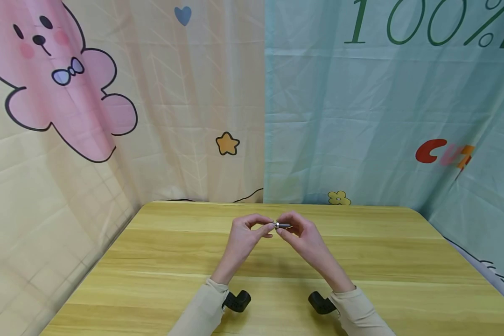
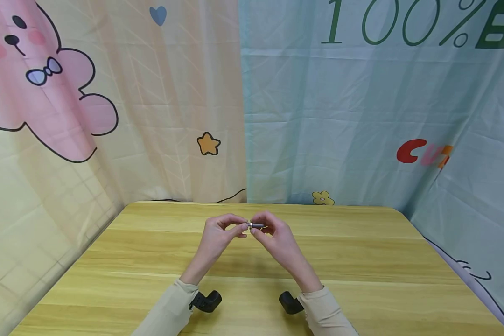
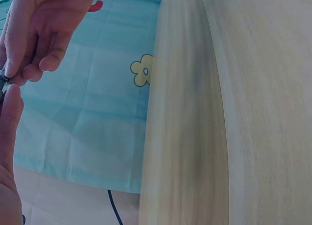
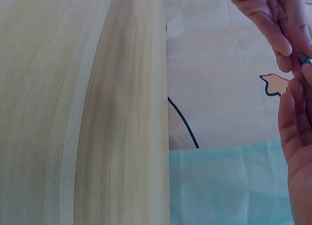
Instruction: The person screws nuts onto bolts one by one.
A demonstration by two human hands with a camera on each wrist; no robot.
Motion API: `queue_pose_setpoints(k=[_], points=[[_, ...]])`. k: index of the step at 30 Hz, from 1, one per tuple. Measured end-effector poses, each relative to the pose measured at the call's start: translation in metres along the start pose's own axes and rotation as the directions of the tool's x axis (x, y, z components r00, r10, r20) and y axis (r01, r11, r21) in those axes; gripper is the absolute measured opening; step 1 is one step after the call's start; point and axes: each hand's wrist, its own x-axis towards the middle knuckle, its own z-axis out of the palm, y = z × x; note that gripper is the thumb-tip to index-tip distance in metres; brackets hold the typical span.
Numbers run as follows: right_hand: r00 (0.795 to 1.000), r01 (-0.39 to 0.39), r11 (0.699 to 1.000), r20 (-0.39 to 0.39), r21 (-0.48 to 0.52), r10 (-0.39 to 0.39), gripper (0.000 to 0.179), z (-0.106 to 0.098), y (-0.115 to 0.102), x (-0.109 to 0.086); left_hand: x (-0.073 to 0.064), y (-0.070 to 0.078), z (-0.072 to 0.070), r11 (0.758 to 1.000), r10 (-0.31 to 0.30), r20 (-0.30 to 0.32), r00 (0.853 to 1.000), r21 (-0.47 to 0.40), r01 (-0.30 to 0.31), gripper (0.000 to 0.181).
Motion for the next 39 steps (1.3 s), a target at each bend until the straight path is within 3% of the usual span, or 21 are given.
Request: queue_pose_setpoints(k=[4, 13, 19, 24, 31, 39], points=[[1.000, -0.013, 1.000, -0.008, -0.005, 0.013, 0.017, 0.000, -0.001, -0.001, -0.001, 0.001, 0.001, 1.000, 0.027, 0.005, 1.000, -0.011, -0.027, 0.011], [0.997, -0.080, 0.997, 0.012, -0.008, 0.080, 0.012, 0.003, -0.002, -0.001, 0.001, -0.013, 0.000, 0.996, 0.094, -0.001, 0.996, 0.002, -0.094, 0.011], [0.992, -0.122, 0.990, 0.006, -0.065, 0.122, 0.019, 0.004, -0.030, -0.004, 0.001, -0.014, 0.001, 0.994, 0.104, 0.003, 0.995, 0.015, -0.104, 0.011], [0.993, -0.118, 0.992, -0.001, -0.039, 0.118, 0.016, 0.001, -0.042, -0.005, 0.001, -0.013, 0.001, 0.995, 0.103, -0.011, 0.995, -0.012, -0.103, 0.011], [1.000, 0.025, 1.000, -0.014, -0.017, -0.026, 0.019, 0.001, -0.014, 0.000, 0.002, -0.010, 0.002, 0.994, 0.093, -0.021, 0.995, -0.056, -0.094, 0.011], [1.000, -0.001, 1.000, -0.002, 0.003, 0.001, 0.016, 0.000, 0.000, -0.001, 0.001, -0.012, 0.002, 0.994, 0.104, -0.003, 0.995, -0.043, -0.104, 0.010]])
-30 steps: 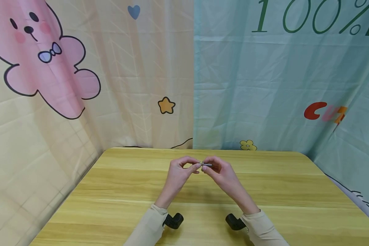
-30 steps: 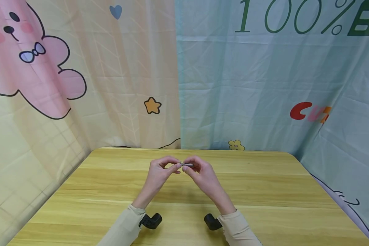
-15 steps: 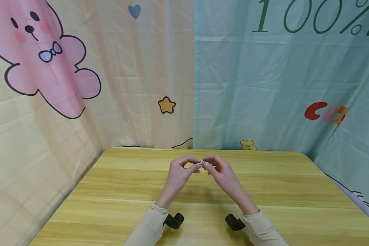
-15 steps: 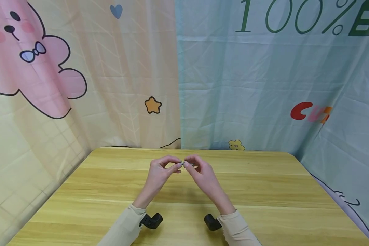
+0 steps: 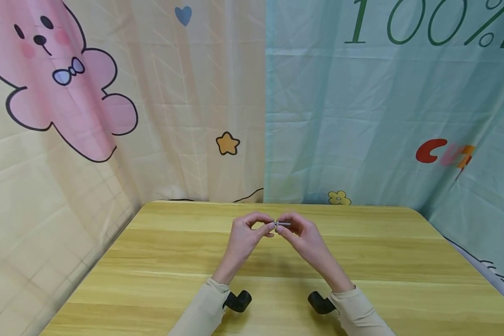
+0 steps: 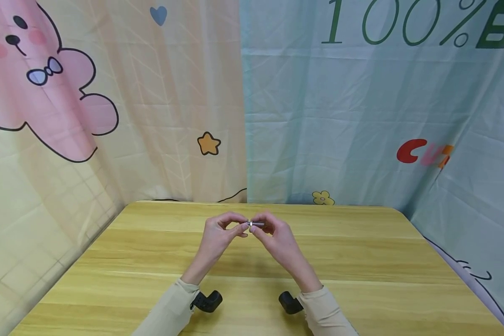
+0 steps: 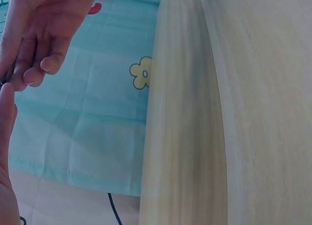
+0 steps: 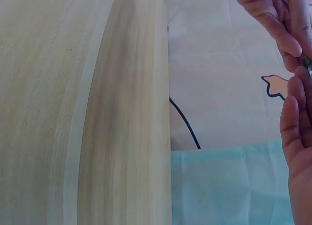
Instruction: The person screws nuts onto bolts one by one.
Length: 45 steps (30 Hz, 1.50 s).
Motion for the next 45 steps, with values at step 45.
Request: queue_pose_setpoints(k=[45], points=[[1.000, 0.020, 0.999, -0.004, -0.035, -0.020, 0.019, 0.001, 0.001, 0.000, -0.001, 0.003, 0.001, 0.999, -0.045, -0.016, 0.999, 0.000, 0.045, 0.011]])
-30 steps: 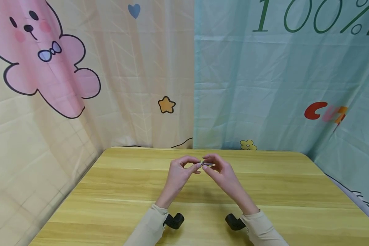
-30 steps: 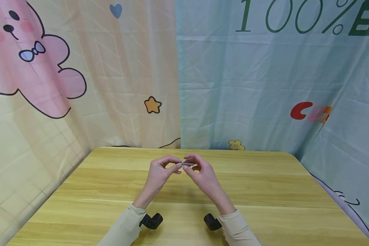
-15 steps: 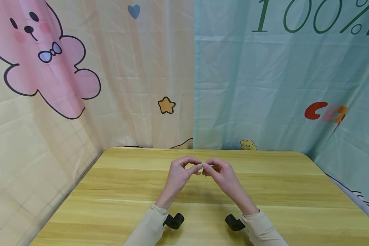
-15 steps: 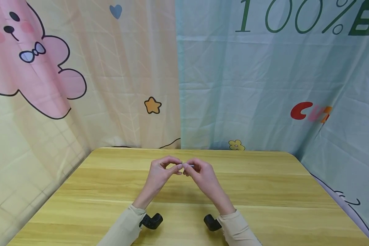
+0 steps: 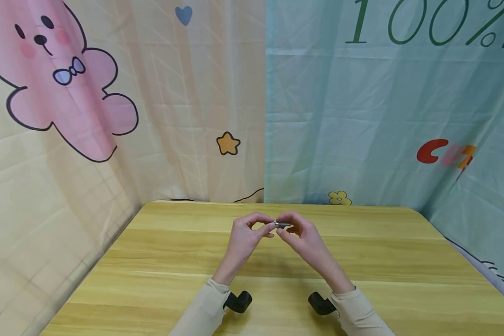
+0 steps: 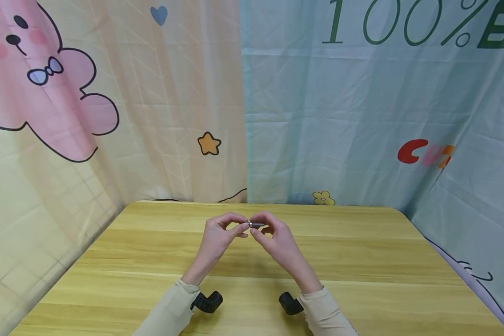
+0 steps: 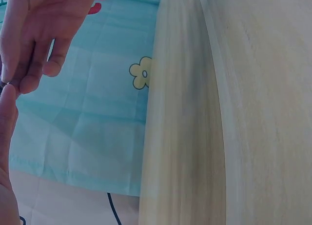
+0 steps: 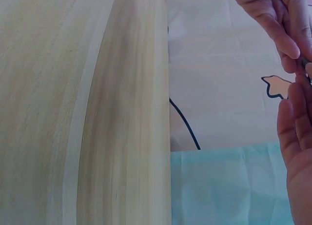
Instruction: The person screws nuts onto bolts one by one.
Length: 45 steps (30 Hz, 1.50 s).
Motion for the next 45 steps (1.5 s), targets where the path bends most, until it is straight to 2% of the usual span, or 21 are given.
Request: queue_pose_setpoints(k=[7, 11, 16, 18, 20, 23, 28, 35, 40, 45], points=[[1.000, -0.019, 1.000, 0.006, -0.004, 0.019, 0.016, 0.000, 0.001, -0.003, -0.002, -0.005, 0.000, 1.000, 0.026, 0.011, 1.000, 0.001, -0.026, 0.013], [0.998, -0.062, 0.998, 0.009, -0.008, 0.062, 0.014, 0.001, 0.001, -0.003, -0.003, -0.006, 0.001, 0.999, 0.038, 0.019, 0.999, 0.004, -0.038, 0.013], [0.992, -0.124, 0.990, -0.006, -0.071, 0.123, 0.021, 0.002, 0.000, -0.002, -0.003, -0.006, 0.001, 0.999, 0.039, 0.024, 0.999, 0.010, -0.039, 0.013], [0.991, -0.137, 0.989, -0.011, -0.054, 0.137, 0.021, 0.002, 0.000, -0.002, -0.003, -0.006, 0.001, 0.999, 0.037, 0.016, 0.999, 0.013, -0.037, 0.013], [0.992, -0.126, 0.992, -0.013, -0.026, 0.125, 0.019, 0.002, 0.000, -0.002, -0.003, -0.006, 0.001, 0.999, 0.038, 0.005, 0.999, 0.011, -0.038, 0.013], [0.998, -0.068, 0.997, -0.009, 0.020, 0.068, 0.018, 0.001, -0.001, -0.003, -0.003, -0.006, 0.001, 0.999, 0.039, -0.008, 0.999, 0.006, -0.039, 0.012], [1.000, -0.004, 1.000, -0.007, 0.027, 0.004, 0.015, 0.000, -0.001, -0.004, -0.003, -0.005, 0.001, 0.999, 0.032, -0.005, 0.999, 0.004, -0.031, 0.012], [0.999, -0.052, 0.998, -0.010, -0.034, 0.052, 0.015, 0.001, -0.042, -0.008, -0.005, -0.005, 0.001, 1.000, 0.022, -0.010, 1.000, 0.000, -0.022, 0.011], [0.997, -0.078, 0.996, -0.007, -0.047, 0.078, 0.012, 0.001, -0.040, -0.006, -0.003, -0.005, 0.001, 0.999, 0.045, 0.008, 0.999, 0.001, -0.045, 0.012], [0.994, -0.108, 0.994, -0.017, -0.022, 0.108, 0.014, -0.001, -0.019, -0.002, -0.002, -0.003, 0.002, 0.999, 0.035, 0.001, 0.999, 0.003, -0.035, 0.012]])
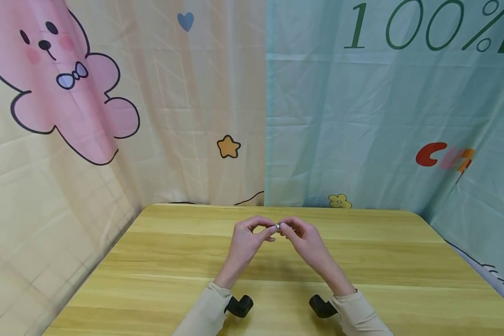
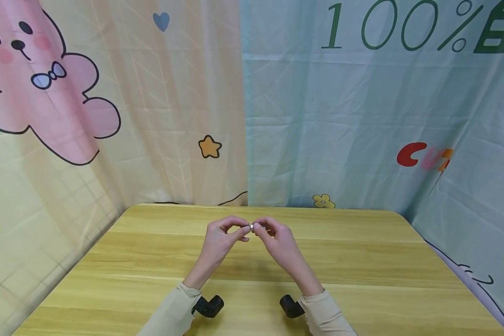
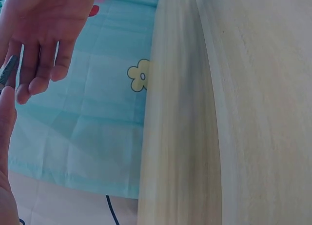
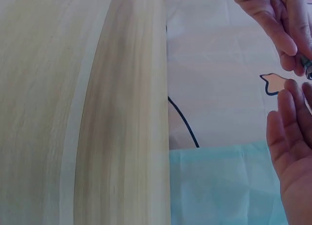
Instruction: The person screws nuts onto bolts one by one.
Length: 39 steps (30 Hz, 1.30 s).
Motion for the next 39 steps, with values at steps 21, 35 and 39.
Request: queue_pose_setpoints(k=[21, 35, 39], points=[[0.999, 0.029, 0.999, 0.044, -0.026, -0.028, 0.012, -0.002, -0.024, -0.005, 0.000, 0.000, -0.001, 1.000, 0.012, 0.002, 1.000, 0.018, -0.012, 0.012], [0.998, 0.056, 0.998, 0.012, 0.023, -0.056, 0.022, 0.001, 0.017, 0.003, 0.001, -0.001, -0.002, 0.999, 0.005, -0.009, 1.000, 0.032, -0.004, 0.014], [0.994, 0.109, 0.993, 0.019, 0.051, -0.110, 0.018, 0.000, 0.018, 0.003, 0.001, -0.001, -0.002, 1.000, 0.010, -0.006, 1.000, 0.024, -0.010, 0.014]])
